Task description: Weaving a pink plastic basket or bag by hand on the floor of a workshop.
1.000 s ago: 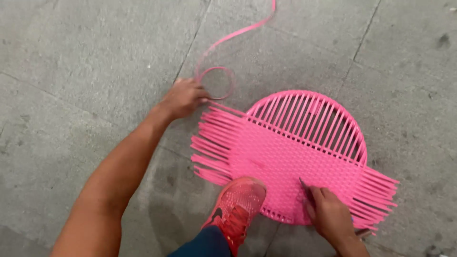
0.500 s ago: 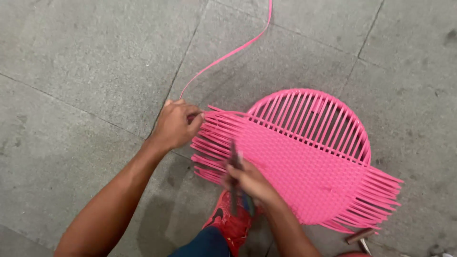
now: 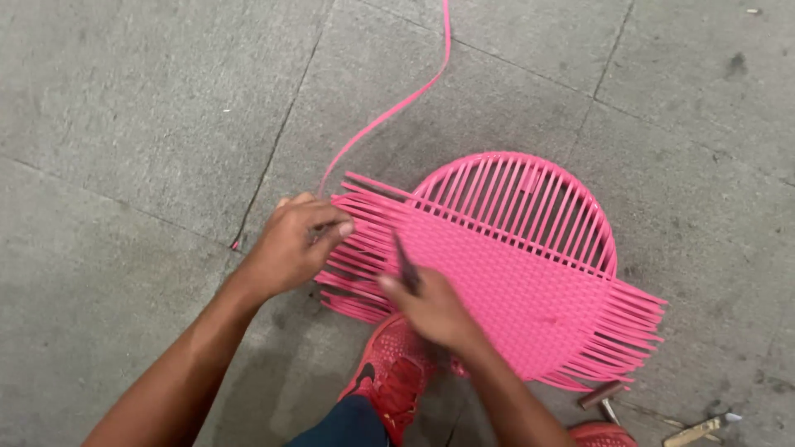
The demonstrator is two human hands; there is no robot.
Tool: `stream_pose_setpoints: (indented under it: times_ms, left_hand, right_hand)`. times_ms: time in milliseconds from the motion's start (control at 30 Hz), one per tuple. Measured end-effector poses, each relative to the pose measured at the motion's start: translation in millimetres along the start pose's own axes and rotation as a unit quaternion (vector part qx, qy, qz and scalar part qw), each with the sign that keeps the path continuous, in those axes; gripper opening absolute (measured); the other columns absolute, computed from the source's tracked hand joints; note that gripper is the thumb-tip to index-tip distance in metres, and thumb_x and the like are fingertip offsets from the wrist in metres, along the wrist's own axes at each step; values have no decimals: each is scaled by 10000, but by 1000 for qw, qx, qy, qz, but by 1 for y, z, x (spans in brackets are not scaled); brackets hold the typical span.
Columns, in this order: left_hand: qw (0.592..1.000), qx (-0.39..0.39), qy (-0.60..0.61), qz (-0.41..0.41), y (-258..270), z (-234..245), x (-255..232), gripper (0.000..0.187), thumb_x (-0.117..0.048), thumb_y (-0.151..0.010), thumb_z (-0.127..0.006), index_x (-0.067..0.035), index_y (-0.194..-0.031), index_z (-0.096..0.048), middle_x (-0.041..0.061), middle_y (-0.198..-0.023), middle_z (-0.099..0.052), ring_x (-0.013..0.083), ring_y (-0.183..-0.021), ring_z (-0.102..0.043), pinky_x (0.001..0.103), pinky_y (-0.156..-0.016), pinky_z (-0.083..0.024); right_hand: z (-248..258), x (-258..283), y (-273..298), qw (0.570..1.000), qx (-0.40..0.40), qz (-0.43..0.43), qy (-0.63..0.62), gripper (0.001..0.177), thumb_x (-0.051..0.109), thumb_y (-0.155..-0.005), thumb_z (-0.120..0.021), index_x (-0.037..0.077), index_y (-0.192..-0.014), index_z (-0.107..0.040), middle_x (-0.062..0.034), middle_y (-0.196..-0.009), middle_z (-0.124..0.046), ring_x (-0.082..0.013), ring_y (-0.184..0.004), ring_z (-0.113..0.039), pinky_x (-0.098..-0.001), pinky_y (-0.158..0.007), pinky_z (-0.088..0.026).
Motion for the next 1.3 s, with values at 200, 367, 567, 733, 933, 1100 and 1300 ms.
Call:
stream_pose_setpoints:
  times_ms: [200,367,567,733,933,1100,1300]
  left_hand:
    - [991,-31,79,-108,21,-10,-7,111,-121,-923,-698,-19,-955,-728,100,-1000,-743,255,-977,-690,387,-878,-518]
    - [982,-26,172,-77,29,-24,-21,104,-88,-937,-681,-7,-982,-730,101,-1020,-756,222,-983,-718,358,-873,-557]
    - [961,20,270,-49,35,-32,-39,105,-69,-957,-652,-11,-1007,-725,75,-1058,-760,161,-951,-740,303,-816,-603]
    - [953,46,292,-62,33,-33,-50,115,-51,-980,-637,-17,-1039,-729,85,-1079,-762,168,-963,-740,299,-821,-611]
    - [957,-64,63,-274,38,-24,-121,314,-132,-957,-651,3,-1241,-644,196,-1263,-678,362,-1141,-695,414,-959,-565]
    - [970,93,-11,-224,61,-87,13,217,-155,-937,-652,-124,-1151,-671,68,-1160,-740,248,-1045,-751,366,-834,-608]
    - [910,147,-318,219,192,108,404,577,-112,-843,-663,-190,-1411,-596,51,-1497,-570,256,-1305,-588,390,-1073,-493]
  right_hand:
    - [67,-83,53,917,-142,-118,353,465,551,-982,-521,135,-1075,-708,-141,-775,-718,-347,-741,-715,-529,-706,-560]
    - [79,-73,74,853,-266,15,449,429,498,-855,-649,94,-974,-736,-138,-893,-711,-361,-856,-672,-496,-687,-560]
    - [73,-41,58,927,-310,191,94,314,290,-1035,-556,27,-1116,-707,-95,-877,-652,-243,-813,-651,-422,-719,-531]
    - [34,-56,39,861,27,95,-499,390,329,-1095,-524,19,-1255,-699,16,-661,-464,-79,-508,-414,-248,-430,-360]
    - [20,-52,52,731,73,121,-667,336,364,-1061,-501,46,-1060,-606,-103,-850,-667,-87,-521,-446,-227,-448,-387]
    - [132,-175,56,707,-139,129,-681,170,322,-1032,-625,162,-1074,-662,-10,-941,-715,-54,-701,-611,-209,-521,-469]
    - [346,-342,175,762,-340,163,-526,256,315,-1104,-648,59,-1085,-655,24,-859,-594,-72,-689,-547,-217,-576,-449]
Point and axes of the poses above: each hand's wrist, its own y-axis away from the middle knuckle, its own z-axis out of the back of the hand, x = y × z, the point moved 5 cm from there along -y, towards the middle knuckle
